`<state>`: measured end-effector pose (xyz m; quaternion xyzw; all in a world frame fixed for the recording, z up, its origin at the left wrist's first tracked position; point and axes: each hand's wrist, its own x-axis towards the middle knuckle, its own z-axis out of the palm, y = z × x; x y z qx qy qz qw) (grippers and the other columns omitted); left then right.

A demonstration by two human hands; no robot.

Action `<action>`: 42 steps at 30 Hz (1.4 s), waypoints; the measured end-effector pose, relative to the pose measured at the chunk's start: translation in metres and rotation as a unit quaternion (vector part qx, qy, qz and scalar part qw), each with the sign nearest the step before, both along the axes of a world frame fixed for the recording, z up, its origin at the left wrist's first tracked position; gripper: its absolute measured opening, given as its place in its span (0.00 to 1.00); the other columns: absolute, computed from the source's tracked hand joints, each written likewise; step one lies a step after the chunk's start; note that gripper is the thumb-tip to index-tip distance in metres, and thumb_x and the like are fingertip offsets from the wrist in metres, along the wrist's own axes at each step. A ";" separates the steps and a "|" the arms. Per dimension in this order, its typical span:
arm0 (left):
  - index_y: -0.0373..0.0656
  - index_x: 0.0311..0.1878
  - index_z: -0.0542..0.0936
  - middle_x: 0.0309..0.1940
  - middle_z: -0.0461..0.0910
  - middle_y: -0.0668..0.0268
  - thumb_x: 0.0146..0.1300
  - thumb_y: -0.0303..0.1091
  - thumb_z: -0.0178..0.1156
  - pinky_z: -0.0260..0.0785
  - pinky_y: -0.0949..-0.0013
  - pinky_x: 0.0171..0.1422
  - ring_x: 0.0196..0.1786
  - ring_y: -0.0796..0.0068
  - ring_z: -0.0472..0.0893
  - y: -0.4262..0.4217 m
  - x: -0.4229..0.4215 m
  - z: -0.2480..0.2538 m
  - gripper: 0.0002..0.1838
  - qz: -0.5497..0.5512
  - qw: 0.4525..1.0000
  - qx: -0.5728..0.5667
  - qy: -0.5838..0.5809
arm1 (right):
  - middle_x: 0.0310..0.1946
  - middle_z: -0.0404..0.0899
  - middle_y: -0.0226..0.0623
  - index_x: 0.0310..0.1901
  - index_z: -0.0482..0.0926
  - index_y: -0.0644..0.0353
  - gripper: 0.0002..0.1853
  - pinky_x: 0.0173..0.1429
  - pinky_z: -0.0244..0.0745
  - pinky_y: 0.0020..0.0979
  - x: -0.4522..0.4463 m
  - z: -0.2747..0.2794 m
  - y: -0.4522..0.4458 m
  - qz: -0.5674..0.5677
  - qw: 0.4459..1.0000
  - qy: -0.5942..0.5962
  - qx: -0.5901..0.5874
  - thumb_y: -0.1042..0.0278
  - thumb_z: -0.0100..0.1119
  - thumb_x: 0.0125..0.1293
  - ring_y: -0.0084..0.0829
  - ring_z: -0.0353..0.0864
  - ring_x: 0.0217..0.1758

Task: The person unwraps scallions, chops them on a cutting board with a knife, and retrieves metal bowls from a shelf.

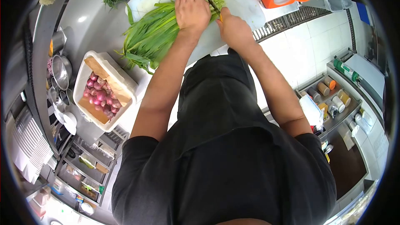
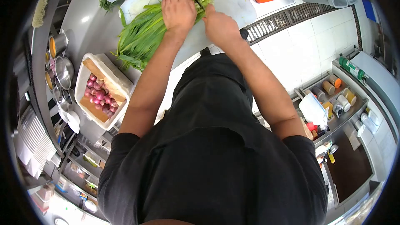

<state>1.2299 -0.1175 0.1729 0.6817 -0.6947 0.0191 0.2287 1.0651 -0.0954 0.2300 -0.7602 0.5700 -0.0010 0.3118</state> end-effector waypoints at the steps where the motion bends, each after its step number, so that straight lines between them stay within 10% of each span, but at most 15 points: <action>1: 0.45 0.46 0.78 0.47 0.79 0.59 0.63 0.33 0.63 0.68 0.51 0.60 0.53 0.54 0.79 0.002 0.000 0.000 0.10 -0.001 1.000 0.001 0.002 | 0.34 0.87 0.57 0.52 0.68 0.64 0.14 0.48 0.81 0.57 0.000 0.003 -0.003 0.007 1.000 -0.007 -0.009 0.61 0.55 0.80 0.60 0.88 0.41; 17: 0.41 0.47 0.76 0.47 0.77 0.53 0.64 0.33 0.62 0.69 0.47 0.61 0.53 0.48 0.77 0.004 0.001 0.001 0.11 0.015 0.999 -0.002 0.031 | 0.35 0.87 0.57 0.53 0.69 0.64 0.15 0.48 0.82 0.57 -0.009 0.063 0.018 0.011 0.997 0.035 0.074 0.60 0.54 0.80 0.60 0.88 0.42; 27: 0.40 0.48 0.76 0.49 0.77 0.52 0.65 0.33 0.61 0.67 0.47 0.65 0.55 0.48 0.77 0.002 0.000 0.002 0.11 0.011 0.999 -0.015 0.030 | 0.38 0.87 0.57 0.54 0.70 0.65 0.15 0.49 0.81 0.58 0.007 0.004 0.014 -0.002 0.999 0.005 0.032 0.62 0.55 0.78 0.60 0.88 0.44; 36: 0.41 0.54 0.81 0.51 0.84 0.55 0.76 0.48 0.54 0.66 0.39 0.67 0.55 0.50 0.80 -0.002 0.043 0.018 0.19 -0.012 0.995 -0.004 -0.095 | 0.43 0.88 0.58 0.56 0.71 0.65 0.15 0.56 0.81 0.55 0.016 0.016 0.008 -0.016 0.998 0.019 0.050 0.63 0.53 0.78 0.58 0.89 0.50; 42: 0.46 0.52 0.84 0.50 0.84 0.62 0.76 0.45 0.55 0.66 0.50 0.64 0.56 0.57 0.79 0.023 0.014 0.006 0.16 0.072 0.996 0.016 -0.048 | 0.44 0.88 0.59 0.56 0.71 0.65 0.15 0.57 0.80 0.56 0.022 0.012 0.009 -0.019 0.997 0.036 0.058 0.63 0.53 0.79 0.59 0.88 0.51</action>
